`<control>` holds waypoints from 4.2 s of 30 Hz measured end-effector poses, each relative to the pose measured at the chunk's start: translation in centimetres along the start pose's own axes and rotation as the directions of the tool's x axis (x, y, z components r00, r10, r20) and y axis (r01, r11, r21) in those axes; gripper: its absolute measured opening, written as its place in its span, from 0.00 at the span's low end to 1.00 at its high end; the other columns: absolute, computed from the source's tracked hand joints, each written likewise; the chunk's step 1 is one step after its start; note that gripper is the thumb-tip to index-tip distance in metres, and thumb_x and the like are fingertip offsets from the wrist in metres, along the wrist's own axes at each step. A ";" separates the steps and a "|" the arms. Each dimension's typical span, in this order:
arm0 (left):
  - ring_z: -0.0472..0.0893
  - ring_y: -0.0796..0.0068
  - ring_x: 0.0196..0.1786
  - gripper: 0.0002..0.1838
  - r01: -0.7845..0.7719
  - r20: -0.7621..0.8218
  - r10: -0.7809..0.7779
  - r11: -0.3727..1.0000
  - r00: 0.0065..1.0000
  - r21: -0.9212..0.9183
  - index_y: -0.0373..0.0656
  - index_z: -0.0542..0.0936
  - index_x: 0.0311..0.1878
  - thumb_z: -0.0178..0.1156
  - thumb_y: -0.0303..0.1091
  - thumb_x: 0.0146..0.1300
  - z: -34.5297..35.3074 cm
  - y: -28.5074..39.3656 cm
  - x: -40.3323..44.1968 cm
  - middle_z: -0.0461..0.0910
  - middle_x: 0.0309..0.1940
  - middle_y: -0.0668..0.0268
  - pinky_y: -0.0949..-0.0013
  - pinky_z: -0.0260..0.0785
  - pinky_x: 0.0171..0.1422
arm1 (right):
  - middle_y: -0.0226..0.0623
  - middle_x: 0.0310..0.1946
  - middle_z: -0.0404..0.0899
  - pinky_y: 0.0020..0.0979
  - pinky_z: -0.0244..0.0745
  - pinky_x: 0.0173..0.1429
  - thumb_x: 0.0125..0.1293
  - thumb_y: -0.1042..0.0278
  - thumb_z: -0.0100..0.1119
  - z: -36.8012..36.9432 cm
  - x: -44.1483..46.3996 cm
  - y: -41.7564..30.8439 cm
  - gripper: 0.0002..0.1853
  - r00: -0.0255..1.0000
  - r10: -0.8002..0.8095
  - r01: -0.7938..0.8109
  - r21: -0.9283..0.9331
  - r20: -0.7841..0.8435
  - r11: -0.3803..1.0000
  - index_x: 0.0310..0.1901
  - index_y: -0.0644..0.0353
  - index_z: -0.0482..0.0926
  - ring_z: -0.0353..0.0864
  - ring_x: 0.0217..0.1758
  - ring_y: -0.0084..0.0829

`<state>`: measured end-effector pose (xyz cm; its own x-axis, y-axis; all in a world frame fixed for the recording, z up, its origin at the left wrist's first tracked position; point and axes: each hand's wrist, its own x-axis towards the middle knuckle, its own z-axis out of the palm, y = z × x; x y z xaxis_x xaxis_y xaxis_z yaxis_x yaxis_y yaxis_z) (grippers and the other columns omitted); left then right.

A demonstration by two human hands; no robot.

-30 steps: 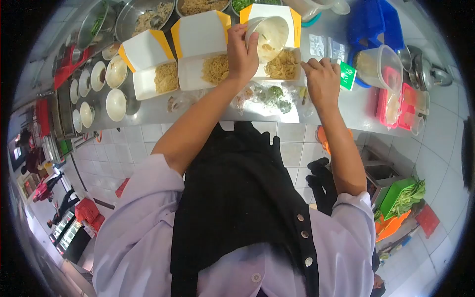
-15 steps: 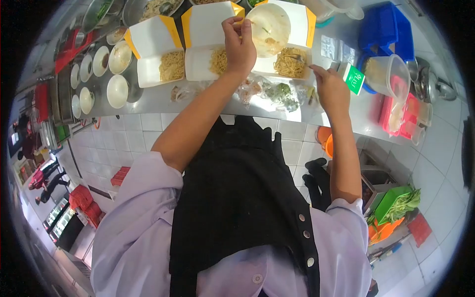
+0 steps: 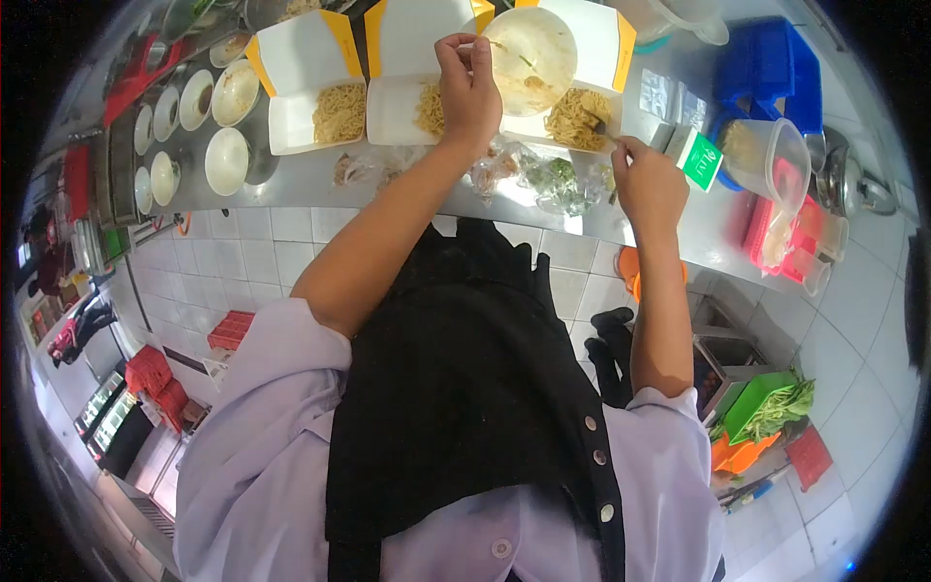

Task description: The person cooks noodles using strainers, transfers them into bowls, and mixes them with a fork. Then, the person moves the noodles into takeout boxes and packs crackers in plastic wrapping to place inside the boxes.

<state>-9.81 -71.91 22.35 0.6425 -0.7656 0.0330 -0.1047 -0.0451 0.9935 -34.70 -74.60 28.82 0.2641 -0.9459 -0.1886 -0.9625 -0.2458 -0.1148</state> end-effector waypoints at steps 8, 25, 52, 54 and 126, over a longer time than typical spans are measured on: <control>0.78 0.67 0.44 0.21 -0.043 -0.076 0.038 0.997 0.996 -0.061 0.39 0.68 0.60 0.51 0.50 0.88 0.4 -1.0 0.1 0.79 0.42 0.59 0.60 0.73 0.52 | 0.51 0.42 0.92 0.52 0.86 0.54 0.75 0.49 0.60 0.9 0.6 0.2 0.18 0.989 0.036 -0.053 0.114 0.147 0.992 0.50 0.48 0.94 0.92 0.47 0.55; 0.79 0.66 0.48 0.22 -0.029 -0.084 0.028 1.000 0.996 -0.008 0.40 0.70 0.60 0.53 0.52 0.87 -0.2 -0.8 -0.1 0.80 0.45 0.59 0.59 0.73 0.54 | 0.54 0.43 0.92 0.53 0.85 0.58 0.75 0.49 0.60 2.4 0.9 0.0 0.19 0.986 0.072 -0.093 0.140 0.148 0.986 0.53 0.50 0.94 0.92 0.50 0.56; 0.78 0.69 0.44 0.25 0.138 -0.047 -0.141 0.989 0.989 -0.058 0.39 0.69 0.60 0.51 0.55 0.87 -0.3 -0.9 0.2 0.79 0.41 0.60 0.62 0.72 0.54 | 0.40 0.30 0.85 0.48 0.80 0.40 0.76 0.64 0.62 -5.8 -2.7 -2.8 0.13 0.954 -0.232 0.275 0.255 -0.189 0.927 0.55 0.46 0.93 0.86 0.33 0.47; 0.78 0.69 0.45 0.25 0.187 -0.017 -0.189 0.978 0.982 -0.094 0.39 0.69 0.61 0.50 0.56 0.88 -0.4 -0.5 0.2 0.79 0.41 0.60 0.61 0.72 0.54 | 0.37 0.32 0.82 0.46 0.78 0.42 0.72 0.68 0.62 -4.5 -1.1 -2.9 0.16 0.880 -0.409 0.419 -0.010 -0.244 0.908 0.57 0.45 0.92 0.84 0.35 0.42; 0.86 0.57 0.63 0.26 0.421 0.676 -0.624 0.775 0.391 0.471 0.36 0.78 0.71 0.55 0.49 0.86 -82.3 -21.5 -6.5 0.87 0.59 0.49 0.57 0.74 0.72 | 0.37 0.51 0.88 0.33 0.81 0.43 0.77 0.72 0.55 12.8 3.2 -74.8 0.41 0.906 -0.078 -0.423 0.900 0.417 -0.102 0.87 0.53 0.50 0.86 0.36 0.32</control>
<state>50.70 -13.17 9.74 -0.1968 -0.7054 -0.6810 -0.1684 -0.6599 0.7322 38.90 -56.54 24.30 0.3405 -0.7490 -0.5684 0.0428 0.6162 -0.7864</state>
